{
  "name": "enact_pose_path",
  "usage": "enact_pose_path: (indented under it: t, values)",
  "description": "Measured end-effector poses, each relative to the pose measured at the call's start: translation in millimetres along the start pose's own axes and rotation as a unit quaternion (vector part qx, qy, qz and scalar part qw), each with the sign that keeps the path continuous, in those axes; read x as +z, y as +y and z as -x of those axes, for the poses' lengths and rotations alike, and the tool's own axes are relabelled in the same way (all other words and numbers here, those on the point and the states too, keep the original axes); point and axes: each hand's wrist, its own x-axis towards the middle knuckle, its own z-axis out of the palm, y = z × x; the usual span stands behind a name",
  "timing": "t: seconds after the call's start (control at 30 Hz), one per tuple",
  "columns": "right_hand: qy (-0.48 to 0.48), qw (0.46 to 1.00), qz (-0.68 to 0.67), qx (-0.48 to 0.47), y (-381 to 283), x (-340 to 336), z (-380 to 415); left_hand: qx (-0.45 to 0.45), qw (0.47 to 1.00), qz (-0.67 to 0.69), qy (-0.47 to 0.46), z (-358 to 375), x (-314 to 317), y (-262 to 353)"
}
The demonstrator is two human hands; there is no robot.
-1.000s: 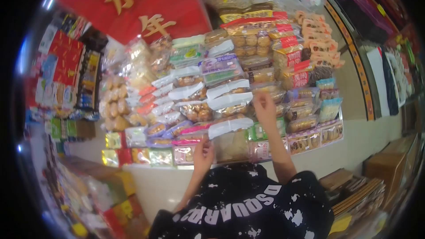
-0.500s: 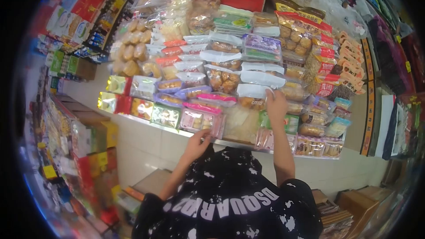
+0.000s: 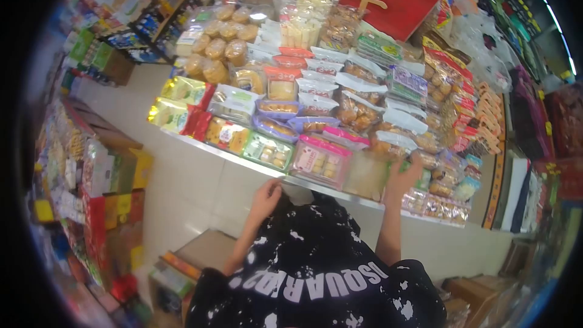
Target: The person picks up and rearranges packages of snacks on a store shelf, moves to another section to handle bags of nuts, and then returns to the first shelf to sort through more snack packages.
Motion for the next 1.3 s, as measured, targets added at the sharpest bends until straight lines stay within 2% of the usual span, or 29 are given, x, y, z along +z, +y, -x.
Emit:
enact_pose_path:
  t: [0.07,0.13,0.17,0.23,0.27,0.3,0.37,0.43,0.5,0.53,0.6,0.63,0.7,0.73,0.77,0.8,0.83,0.87,0.9,0.93,0.97,1.0,1.03,1.07,1.1,1.13,1.2,1.23,1.3]
  values:
    - [-0.060,0.995,-0.022,-0.071,-30.4,-1.4,30.8,-0.016,1.000,0.006,-0.004,-1.3,-15.8,-31.8]
    - [-0.219,0.974,-0.052,-0.005,-31.4,14.1,72.6,-0.019,0.999,-0.021,0.013,-2.8,-35.8,-54.9]
    - [-0.222,0.973,-0.064,-0.007,-44.9,17.1,88.7,-0.019,1.000,-0.011,0.008,-4.1,-46.5,-69.8]
    - [-0.246,0.966,-0.071,-0.033,-74.1,15.5,107.0,-0.117,0.992,-0.026,-0.036,3.4,-59.8,-114.7]
    - [-0.253,0.964,-0.072,-0.031,-93.8,11.8,114.4,-0.139,0.985,-0.077,-0.061,8.2,-68.7,-138.6]
    - [-0.258,0.963,-0.078,-0.026,-108.7,10.8,124.9,-0.149,0.985,-0.072,-0.048,19.5,-80.2,-143.2]
    - [-0.303,0.949,-0.090,-0.019,-125.9,11.8,147.2,-0.163,0.957,-0.230,-0.061,36.4,-102.4,-153.3]
    - [-0.342,0.934,-0.097,-0.013,-137.4,16.6,160.0,-0.164,0.964,-0.208,-0.031,49.0,-116.6,-164.2]
    - [-0.372,0.918,-0.137,-0.022,-145.0,26.4,172.7,-0.200,0.975,-0.081,0.051,59.4,-126.1,-169.7]
    - [-0.375,0.916,-0.142,-0.029,-144.9,31.6,176.9,-0.202,0.974,-0.079,0.060,63.6,-129.3,-171.2]
    - [-0.446,0.875,-0.178,0.057,-139.3,45.7,185.5,-0.233,0.963,-0.075,0.115,69.7,-131.5,-183.7]
    - [-0.447,0.874,-0.181,0.055,-120.4,55.2,188.7,-0.233,0.962,-0.076,0.118,72.8,-130.3,-187.8]
    - [-0.631,0.775,-0.009,0.010,-72.9,67.9,189.5,-0.269,0.955,-0.061,0.109,77.1,-124.8,-198.5]
    - [-0.629,0.777,-0.014,0.009,-72.3,61.8,188.1,-0.257,0.958,-0.062,0.110,79.9,-116.1,-219.3]
    - [-0.619,0.764,-0.026,0.181,-74.0,52.1,186.9,-0.254,0.959,-0.065,0.111,82.0,-110.7,-234.3]
    - [-0.591,0.725,-0.036,0.352,-73.1,43.6,189.3,-0.265,0.960,-0.021,0.092,87.2,-107.1,-247.4]
    - [-0.590,0.722,-0.038,0.360,-68.1,39.3,193.9,-0.279,0.958,0.022,0.069,93.5,-105.1,-259.8]
    - [-0.500,0.688,-0.129,0.511,-62.4,35.9,198.7,-0.305,0.947,0.078,0.060,100.5,-104.8,-269.3]
    - [-0.387,0.628,-0.213,0.641,-54.9,33.1,202.5,-0.309,0.947,0.069,0.050,112.6,-88.0,-316.0]
    - [-0.378,0.623,-0.214,0.651,-31.8,42.7,210.1,-0.234,0.971,0.039,0.007,127.0,-77.1,-362.6]
    - [-0.340,0.587,-0.312,0.666,-1.1,61.4,220.7,-0.156,0.987,0.012,-0.038,142.3,-87.1,-409.5]
    - [-0.296,0.547,-0.406,0.670,16.1,69.9,227.7,-0.154,0.987,0.007,-0.050,141.6,-88.3,-417.6]
    - [-0.283,0.545,-0.410,0.675,14.0,68.2,229.5,-0.154,0.986,-0.021,-0.055,157.0,-96.4,-430.7]
    - [-0.284,0.567,-0.387,0.669,6.2,67.9,228.2,-0.150,0.986,-0.050,-0.061,209.2,-108.4,-449.6]
    - [-0.283,0.590,-0.365,0.662,0.5,67.9,225.9,-0.141,0.985,-0.079,-0.065,270.1,-126.0,-454.2]
    - [-0.267,0.589,-0.374,0.664,1.3,68.5,228.4,-0.132,0.983,-0.108,-0.069,282.5,-142.5,-441.6]
    - [-0.300,0.588,-0.376,0.650,7.7,71.1,235.9,-0.112,0.977,-0.164,-0.076,236.2,-121.6,-448.0]
    - [-0.284,0.589,-0.382,0.653,6.4,68.4,239.1,-0.103,0.973,-0.190,-0.078,209.2,-109.6,-450.8]
    - [-0.314,0.616,-0.360,0.626,-1.0,60.9,244.2,-0.087,0.964,-0.239,-0.082,182.2,-98.4,-455.8]
